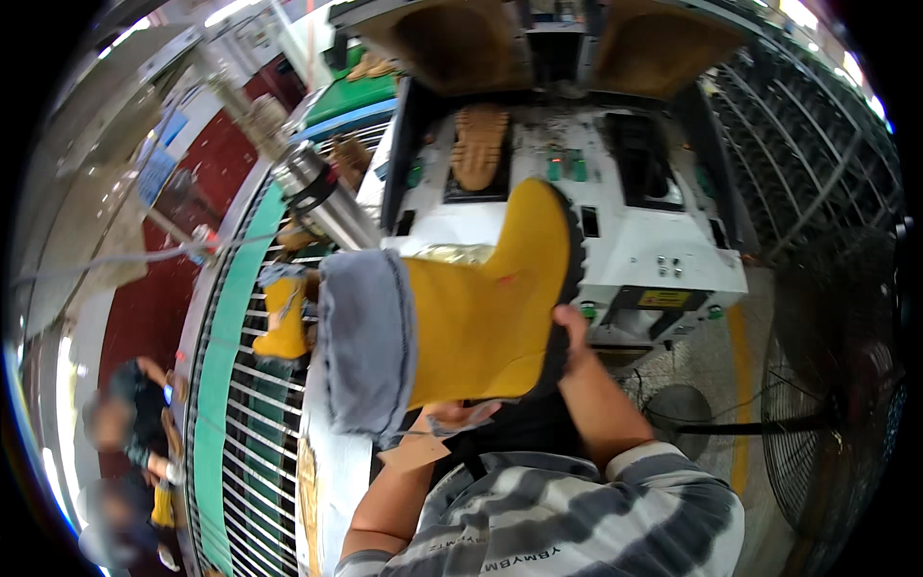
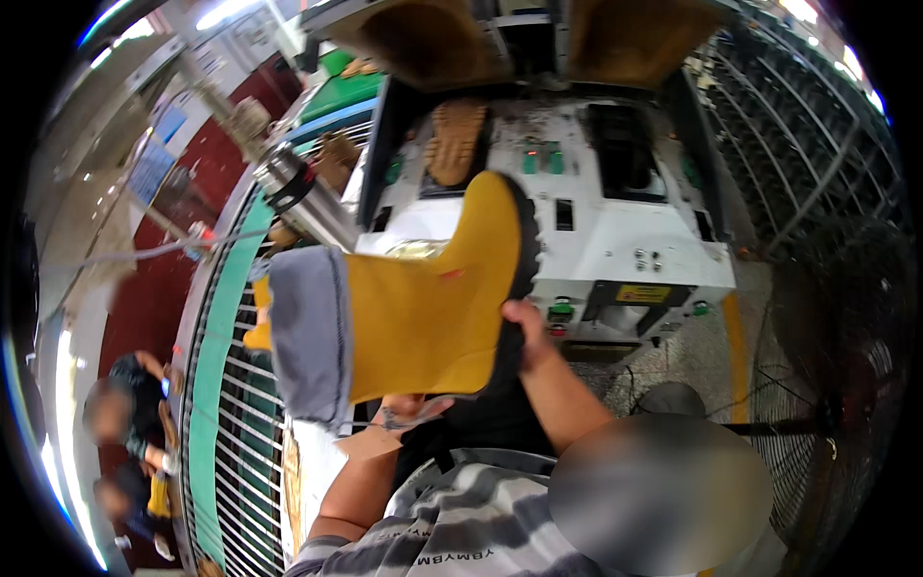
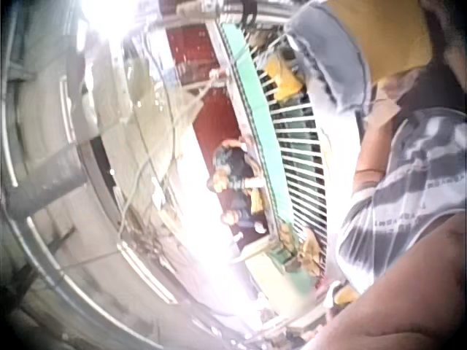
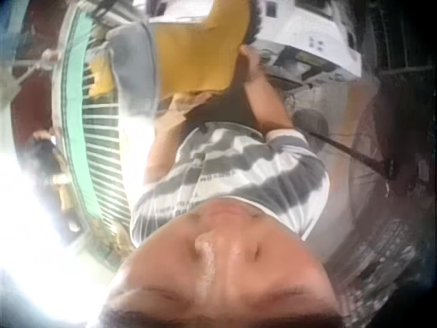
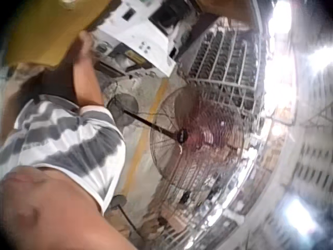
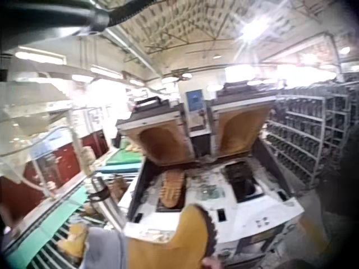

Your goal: The person takes footwear components from a conveyor, places them into a molding machine to attach soles, and presses buttons to operate the equipment.

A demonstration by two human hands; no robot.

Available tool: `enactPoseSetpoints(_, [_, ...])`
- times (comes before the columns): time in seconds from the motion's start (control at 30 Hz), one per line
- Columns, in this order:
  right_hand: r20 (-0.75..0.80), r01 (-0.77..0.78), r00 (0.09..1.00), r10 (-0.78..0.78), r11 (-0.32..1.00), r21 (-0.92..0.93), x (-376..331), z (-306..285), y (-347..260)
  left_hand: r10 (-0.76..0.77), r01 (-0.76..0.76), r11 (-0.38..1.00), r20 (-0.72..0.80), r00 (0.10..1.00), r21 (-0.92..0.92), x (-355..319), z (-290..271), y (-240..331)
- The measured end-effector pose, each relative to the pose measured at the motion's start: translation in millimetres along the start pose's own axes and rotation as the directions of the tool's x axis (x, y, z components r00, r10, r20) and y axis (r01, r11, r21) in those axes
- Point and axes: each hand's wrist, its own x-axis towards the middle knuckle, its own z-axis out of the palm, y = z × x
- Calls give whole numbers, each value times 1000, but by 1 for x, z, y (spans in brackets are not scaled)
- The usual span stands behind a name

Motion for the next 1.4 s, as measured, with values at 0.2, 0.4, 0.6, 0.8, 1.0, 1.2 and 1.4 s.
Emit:
enactPoseSetpoints(0.2, [-16,356,712,-702,380,-854,0,20,-235,-188,205,975,178,966,-82,100,58,-31])
enactPoseSetpoints(0.4, [-41,2,678,-734,58,-998,46,63,-386,-152,146,987,102,983,65,151,68,-40])
enactPoseSetpoints(0.6, [-129,-248,712,-690,-76,-966,95,93,-401,-102,115,993,-262,960,31,211,61,-60])
enactPoseSetpoints(0.8, [-30,-429,715,-698,-405,-807,136,85,-420,171,-114,950,-179,969,292,279,120,-44])
enactPoseSetpoints(1.0, [-33,-523,755,-655,-572,-632,192,96,-439,164,-110,856,-62,985,505,320,205,-40])
enactPoseSetpoints(1.2, [17,-572,746,-666,-653,-496,216,65,-475,101,-143,900,121,987,413,328,224,-30])
enactPoseSetpoints(1.4, [-50,-587,701,-712,-535,-608,239,60,-466,104,-134,918,100,990,372,326,216,-23])
